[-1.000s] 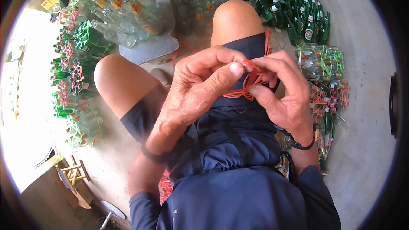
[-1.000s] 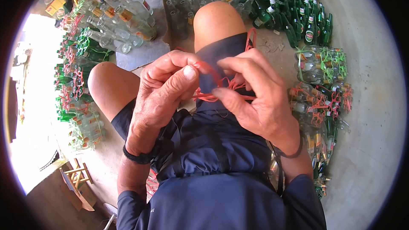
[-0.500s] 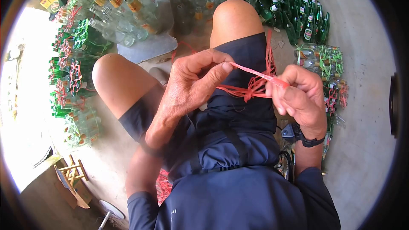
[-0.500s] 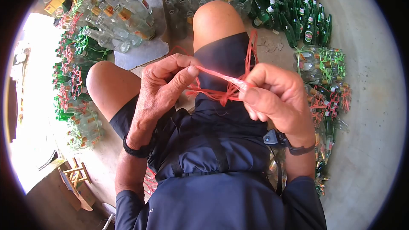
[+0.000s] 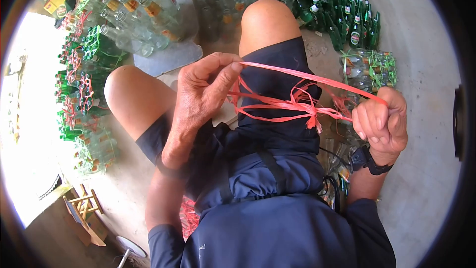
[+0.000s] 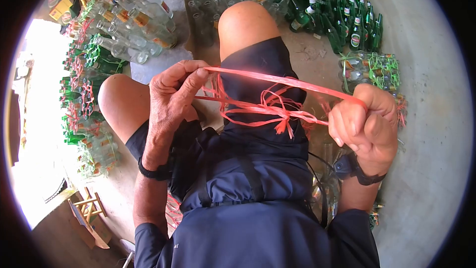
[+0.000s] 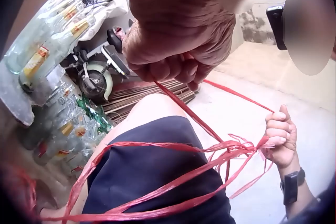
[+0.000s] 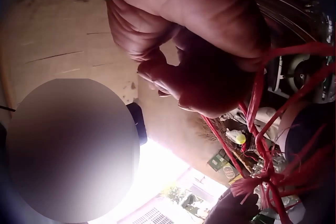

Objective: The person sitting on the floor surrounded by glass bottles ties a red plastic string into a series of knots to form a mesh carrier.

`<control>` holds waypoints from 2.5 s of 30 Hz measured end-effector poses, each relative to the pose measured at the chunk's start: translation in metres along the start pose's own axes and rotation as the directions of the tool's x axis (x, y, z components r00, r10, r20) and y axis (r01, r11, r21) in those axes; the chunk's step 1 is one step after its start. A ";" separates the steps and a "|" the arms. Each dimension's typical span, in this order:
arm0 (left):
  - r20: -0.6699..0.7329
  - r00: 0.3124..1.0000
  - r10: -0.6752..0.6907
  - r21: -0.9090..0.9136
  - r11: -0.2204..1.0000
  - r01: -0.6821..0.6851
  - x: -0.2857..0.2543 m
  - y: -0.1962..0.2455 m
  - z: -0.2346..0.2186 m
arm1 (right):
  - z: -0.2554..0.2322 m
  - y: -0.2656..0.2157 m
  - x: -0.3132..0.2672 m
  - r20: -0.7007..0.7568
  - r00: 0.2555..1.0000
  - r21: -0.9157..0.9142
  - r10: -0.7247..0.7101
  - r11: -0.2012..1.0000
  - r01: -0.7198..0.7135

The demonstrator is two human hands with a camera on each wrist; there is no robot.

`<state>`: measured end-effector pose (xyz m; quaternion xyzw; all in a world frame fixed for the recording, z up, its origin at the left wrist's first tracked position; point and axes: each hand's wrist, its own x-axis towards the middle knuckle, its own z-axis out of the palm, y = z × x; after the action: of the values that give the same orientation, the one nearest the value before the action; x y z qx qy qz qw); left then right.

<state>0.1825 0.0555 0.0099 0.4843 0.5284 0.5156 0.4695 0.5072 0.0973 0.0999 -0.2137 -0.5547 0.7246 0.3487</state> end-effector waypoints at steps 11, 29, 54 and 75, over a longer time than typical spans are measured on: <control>-0.105 0.994 0.001 0.223 0.975 0.023 -0.003 0.013 -0.011 | -0.017 0.019 0.009 -0.110 0.980 -0.111 -0.164 0.982 0.152; -0.191 0.877 0.441 0.613 0.752 -0.244 -0.005 0.025 0.002 | 0.010 0.019 0.023 -0.306 0.950 0.023 0.064 0.998 -0.060; 0.403 0.910 0.095 -0.051 0.995 -0.081 -0.005 0.016 0.089 | 0.023 0.025 0.046 -0.197 0.970 0.339 0.142 0.938 -0.068; 0.415 0.870 0.265 0.197 0.908 -0.370 -0.008 0.002 0.064 | 0.012 0.003 0.031 -0.326 0.943 0.059 0.071 0.997 -0.055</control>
<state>0.2465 0.0534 0.0101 0.7149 0.4050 0.4061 0.4000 0.4774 0.1117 0.1032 -0.3403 -0.4639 0.7031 0.4178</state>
